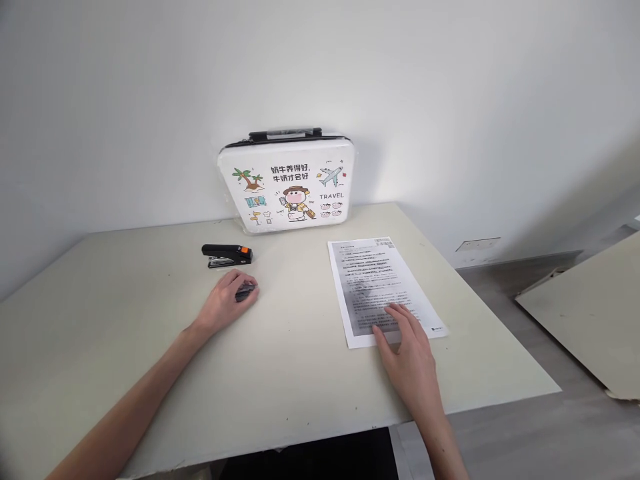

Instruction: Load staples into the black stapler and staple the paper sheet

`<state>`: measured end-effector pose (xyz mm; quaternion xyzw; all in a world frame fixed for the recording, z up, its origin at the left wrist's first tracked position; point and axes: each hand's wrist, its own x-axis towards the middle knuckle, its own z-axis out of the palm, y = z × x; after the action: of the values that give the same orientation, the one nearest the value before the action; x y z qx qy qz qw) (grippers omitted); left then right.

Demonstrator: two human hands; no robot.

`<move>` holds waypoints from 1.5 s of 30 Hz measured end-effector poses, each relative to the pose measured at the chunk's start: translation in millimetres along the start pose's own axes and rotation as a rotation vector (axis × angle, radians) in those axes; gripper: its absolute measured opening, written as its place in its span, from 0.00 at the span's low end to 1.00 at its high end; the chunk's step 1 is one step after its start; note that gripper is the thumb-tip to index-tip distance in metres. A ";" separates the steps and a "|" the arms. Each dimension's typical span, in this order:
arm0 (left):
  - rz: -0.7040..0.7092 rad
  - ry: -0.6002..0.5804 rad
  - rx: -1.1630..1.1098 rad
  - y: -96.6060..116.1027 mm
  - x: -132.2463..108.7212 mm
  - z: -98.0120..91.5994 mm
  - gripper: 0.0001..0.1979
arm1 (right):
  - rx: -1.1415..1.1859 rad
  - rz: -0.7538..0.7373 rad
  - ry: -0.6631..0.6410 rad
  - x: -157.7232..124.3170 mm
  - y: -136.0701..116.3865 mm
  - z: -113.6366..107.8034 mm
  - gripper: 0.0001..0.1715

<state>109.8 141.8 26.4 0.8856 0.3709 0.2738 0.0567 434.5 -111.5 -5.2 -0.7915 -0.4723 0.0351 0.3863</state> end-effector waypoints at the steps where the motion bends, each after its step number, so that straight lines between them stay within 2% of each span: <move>1: -0.006 -0.001 -0.006 0.5 -0.1 0.4 0.07 | 0.002 0.000 -0.003 -0.2 0.5 0.0 0.26; 10: -0.018 0.014 -0.001 -12.2 -2.1 -4.4 0.09 | 0.008 -0.024 -0.011 1.0 5.7 0.1 0.26; 16: -0.004 0.092 0.028 -29.1 -7.0 -14.5 0.11 | 0.018 -0.035 -0.004 1.8 4.1 -0.7 0.25; 23: -0.067 0.072 0.104 -44.4 -16.7 -30.2 0.13 | 0.015 0.000 -0.008 1.8 -4.4 -2.8 0.26; 30: -0.073 0.115 0.188 -48.2 -19.3 -28.3 0.14 | 0.002 -0.001 -0.021 3.8 -3.2 -1.6 0.23; 45: -0.082 0.103 0.144 -48.2 -20.7 -30.3 0.13 | -0.032 -0.007 -0.017 3.1 -2.5 -0.3 0.21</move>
<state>51.7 159.1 28.2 0.8562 0.4279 0.2892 -0.0153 434.5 -108.6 -2.4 -0.7955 -0.4790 0.0328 0.3696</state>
